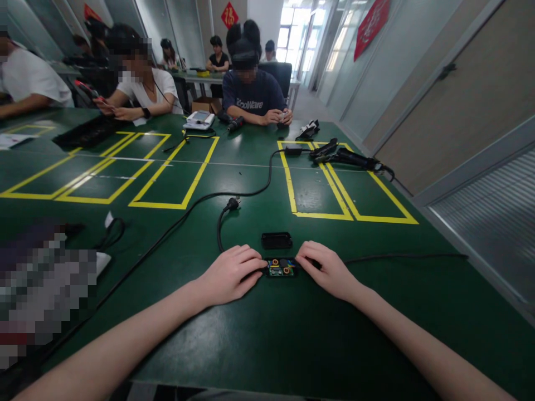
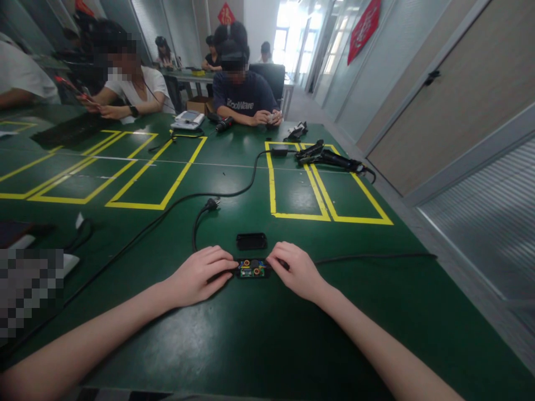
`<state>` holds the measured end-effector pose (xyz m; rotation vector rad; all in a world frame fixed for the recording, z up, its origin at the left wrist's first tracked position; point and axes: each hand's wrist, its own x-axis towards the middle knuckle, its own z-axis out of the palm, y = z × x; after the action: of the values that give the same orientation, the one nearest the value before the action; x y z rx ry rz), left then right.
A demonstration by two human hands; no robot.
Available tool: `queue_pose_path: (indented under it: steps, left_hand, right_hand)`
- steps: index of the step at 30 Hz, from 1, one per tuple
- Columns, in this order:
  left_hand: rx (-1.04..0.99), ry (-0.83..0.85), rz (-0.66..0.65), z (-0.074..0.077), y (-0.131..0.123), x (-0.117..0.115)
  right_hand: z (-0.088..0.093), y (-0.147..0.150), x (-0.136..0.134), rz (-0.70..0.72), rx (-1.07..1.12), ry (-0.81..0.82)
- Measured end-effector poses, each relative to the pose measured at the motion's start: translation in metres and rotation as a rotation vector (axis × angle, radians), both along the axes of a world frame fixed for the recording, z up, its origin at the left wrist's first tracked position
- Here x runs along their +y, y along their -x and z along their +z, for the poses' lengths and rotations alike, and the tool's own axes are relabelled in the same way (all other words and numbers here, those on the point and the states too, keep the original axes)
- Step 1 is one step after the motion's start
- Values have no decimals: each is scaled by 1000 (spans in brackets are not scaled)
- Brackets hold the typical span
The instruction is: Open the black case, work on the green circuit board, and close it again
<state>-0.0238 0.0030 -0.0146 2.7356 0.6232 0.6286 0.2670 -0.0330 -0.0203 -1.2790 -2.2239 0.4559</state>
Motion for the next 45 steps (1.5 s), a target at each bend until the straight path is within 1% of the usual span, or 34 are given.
queue_pose_path:
  steps: [4, 11, 13, 16, 18, 20, 23, 27, 30, 33, 36, 42, 45]
  left_hand:
    - [17, -20, 12, 0, -3, -5]
    - [19, -71, 92, -3, -7, -10]
    - [28, -94, 100, -4, -8, -10]
    - [60, -129, 84, -3, -10, -7]
    - [83, -151, 79, -3, -10, -3]
    - [105, -163, 77, -3, -10, 2]
    - [161, -173, 48, -3, -9, 12]
    - [199, -156, -11, -2, -9, 27]
    - [138, -82, -41, -2, -8, 39]
    - [102, -14, -10, -4, -10, 49]
    - [110, 41, 10, -5, -16, 54]
    - [59, 189, -2, -8, -22, 54]
    - [23, 253, -8, -8, -21, 48]
  right_hand:
    - [-6, 1, 1, 3, -44, -40]
    - [-12, 8, 7, -30, -185, -130]
    - [-13, 11, 7, -78, -239, -167]
    - [-14, 15, 6, -200, -317, -239]
    - [-14, 17, 5, -268, -332, -282]
    - [-15, 18, 7, -297, -328, -313]
    - [-18, 18, 12, -261, -356, -315]
    - [-23, 16, 21, -174, -380, -252]
    - [-25, 14, 27, -119, -305, -244]
    - [-22, 11, 29, -62, -183, -227]
    - [-18, 9, 30, -34, -56, -172]
    - [-11, 10, 27, 32, 179, -65]
    - [-7, 12, 22, 15, 283, -4]
